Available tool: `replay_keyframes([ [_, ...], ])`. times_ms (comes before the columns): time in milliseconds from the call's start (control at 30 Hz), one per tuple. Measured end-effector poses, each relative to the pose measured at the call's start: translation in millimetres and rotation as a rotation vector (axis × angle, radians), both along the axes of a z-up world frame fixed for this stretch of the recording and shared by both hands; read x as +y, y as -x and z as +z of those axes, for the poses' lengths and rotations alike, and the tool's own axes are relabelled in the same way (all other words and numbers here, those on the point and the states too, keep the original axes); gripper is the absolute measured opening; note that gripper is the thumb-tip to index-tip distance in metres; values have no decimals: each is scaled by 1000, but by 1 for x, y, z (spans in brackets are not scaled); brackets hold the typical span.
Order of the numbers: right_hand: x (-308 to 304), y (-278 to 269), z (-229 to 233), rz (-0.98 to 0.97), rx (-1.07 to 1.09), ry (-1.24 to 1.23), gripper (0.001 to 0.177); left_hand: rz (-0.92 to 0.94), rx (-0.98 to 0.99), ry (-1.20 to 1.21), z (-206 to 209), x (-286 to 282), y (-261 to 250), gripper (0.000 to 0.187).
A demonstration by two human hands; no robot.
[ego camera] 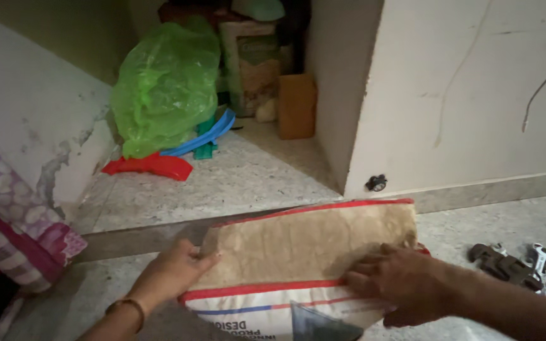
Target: The person empties small metal parts from a canvas bag onto the floor, then picks up individual items and places them back into the bag. The person then folds the bag and zips it closed.
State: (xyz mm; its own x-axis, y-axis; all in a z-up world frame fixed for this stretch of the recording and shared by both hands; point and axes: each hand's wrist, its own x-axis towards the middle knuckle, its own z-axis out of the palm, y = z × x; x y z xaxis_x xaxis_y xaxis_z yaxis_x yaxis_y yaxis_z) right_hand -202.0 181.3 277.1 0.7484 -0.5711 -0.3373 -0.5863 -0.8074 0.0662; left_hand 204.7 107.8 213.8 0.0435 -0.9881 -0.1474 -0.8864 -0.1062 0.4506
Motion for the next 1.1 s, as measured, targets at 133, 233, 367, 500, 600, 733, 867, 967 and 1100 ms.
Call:
replay_keyframes([
  [133, -20, 15, 1, -57, -291, -39, 47, 41, 66, 55, -11, -11, 6, 79],
  [233, -46, 31, 1, 5, -185, 406, 35, 106, 185, 4, -22, -22, 12, 80],
  [367, -69, 66, 3, -588, -78, 447, 57, 217, 465, -54, -41, -33, 21, 72],
  [500, -86, 86, -12, -1070, -427, 90, 56, 275, 627, 17, -45, -40, 29, 60],
  [600, -89, 96, -19, -1206, -591, -86, 54, 302, 487, 43, -33, -37, 36, 46],
  [733, -85, 98, -2, -1092, -671, 45, 52, 215, 142, 257, 14, -30, 43, 42],
  [867, -70, 82, 40, -1143, -766, 104, 49, 198, 33, 340, 86, -7, 41, 35],
  [967, -55, 66, 77, -1173, -1011, 179, 45, 238, 6, 389, 145, 2, 40, 35],
  [1100, -56, 48, 122, -1228, -941, 124, 41, 256, -57, 289, 200, 0, 35, 37],
])
